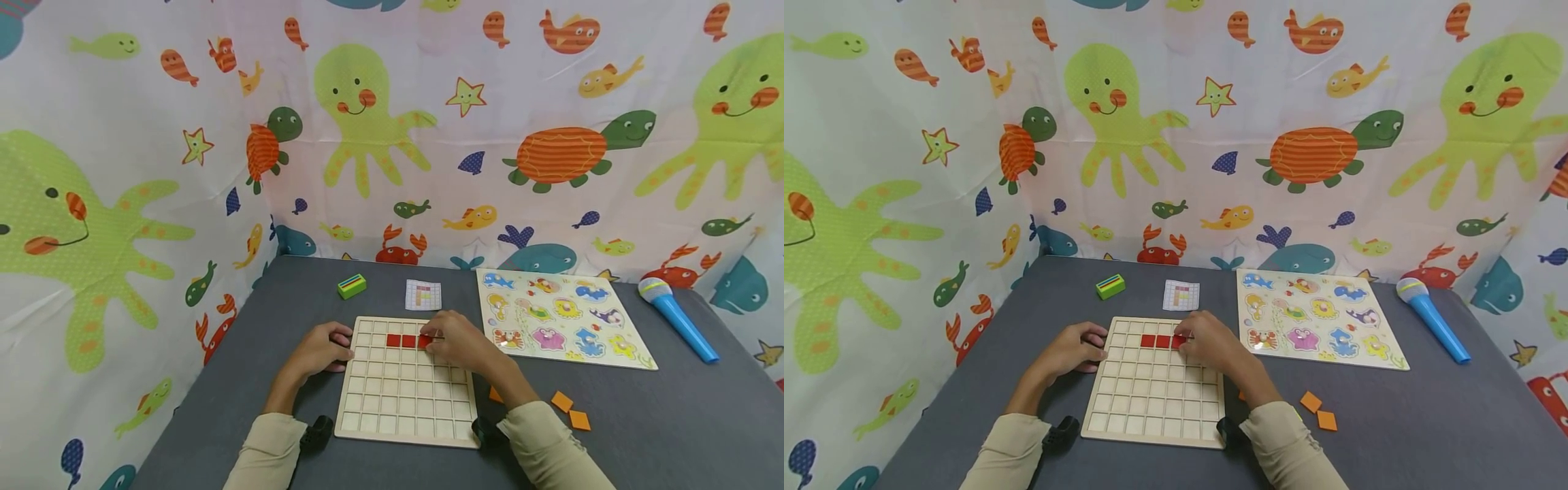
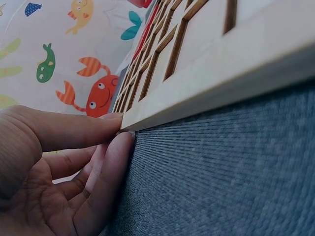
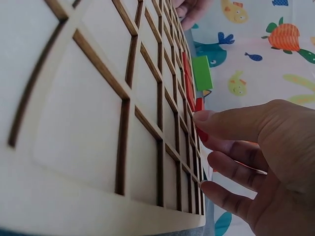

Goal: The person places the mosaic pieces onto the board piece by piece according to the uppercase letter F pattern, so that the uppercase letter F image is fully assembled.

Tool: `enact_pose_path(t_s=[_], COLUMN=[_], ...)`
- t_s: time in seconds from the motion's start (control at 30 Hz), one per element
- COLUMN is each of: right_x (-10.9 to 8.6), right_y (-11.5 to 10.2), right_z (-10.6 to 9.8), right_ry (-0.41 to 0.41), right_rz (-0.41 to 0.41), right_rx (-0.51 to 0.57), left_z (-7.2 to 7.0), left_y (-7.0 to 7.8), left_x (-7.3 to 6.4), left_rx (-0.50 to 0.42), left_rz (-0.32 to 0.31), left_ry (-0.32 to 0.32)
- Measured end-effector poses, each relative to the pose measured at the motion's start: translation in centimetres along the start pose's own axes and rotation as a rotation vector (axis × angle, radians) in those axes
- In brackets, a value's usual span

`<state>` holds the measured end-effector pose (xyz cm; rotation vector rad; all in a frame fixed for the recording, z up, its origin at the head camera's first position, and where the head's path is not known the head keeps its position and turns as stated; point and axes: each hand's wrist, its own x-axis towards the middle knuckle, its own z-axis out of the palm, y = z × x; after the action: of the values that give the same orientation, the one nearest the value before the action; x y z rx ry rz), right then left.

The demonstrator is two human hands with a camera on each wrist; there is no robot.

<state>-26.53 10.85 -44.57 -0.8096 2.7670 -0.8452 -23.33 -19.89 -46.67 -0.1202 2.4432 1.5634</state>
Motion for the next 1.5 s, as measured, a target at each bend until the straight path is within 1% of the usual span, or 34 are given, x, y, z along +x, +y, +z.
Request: enact_pose_path(t_s=[0.3,0.47,0.63,0.83,1.1,1.3,1.5], right_x=[0.3,0.3,0.2,-0.2,-1.3,-2.9,-4.4], right_y=[0.0,0.0,0.1,0.4,0.3,0.5,1.2], right_z=[0.3,0.3,0.2,0.1,-0.5,-1.1,-1.6], right_ry=[0.004,0.004,-0.001,-0.004,0.002,0.009,0.027], right_rz=[0.024,0.006,0.002,0.019,0.029,0.048,0.013], right_rx=[-0.004,-0.013,-0.001,0.024,0.030,0.030,0.032], left_z=[0.1,0.1,0.1,0.1,0.0,0.0,-0.1], left_y=[0.3,0.4,0.3,0.3,0.3,0.3,0.3], left_x=[-0.1,-0.1,0.0,-0.1,-0.2,-0.2,-0.3], left_rx=[-0.002,0.000,0.000,-0.002,-0.005,-0.004,-0.004], left_rz=[0.002,0.004,0.004,0.008,0.012,0.013,0.016], left_ry=[0.000,0.005,0.006,0.002,0.001,0.004,-0.003])
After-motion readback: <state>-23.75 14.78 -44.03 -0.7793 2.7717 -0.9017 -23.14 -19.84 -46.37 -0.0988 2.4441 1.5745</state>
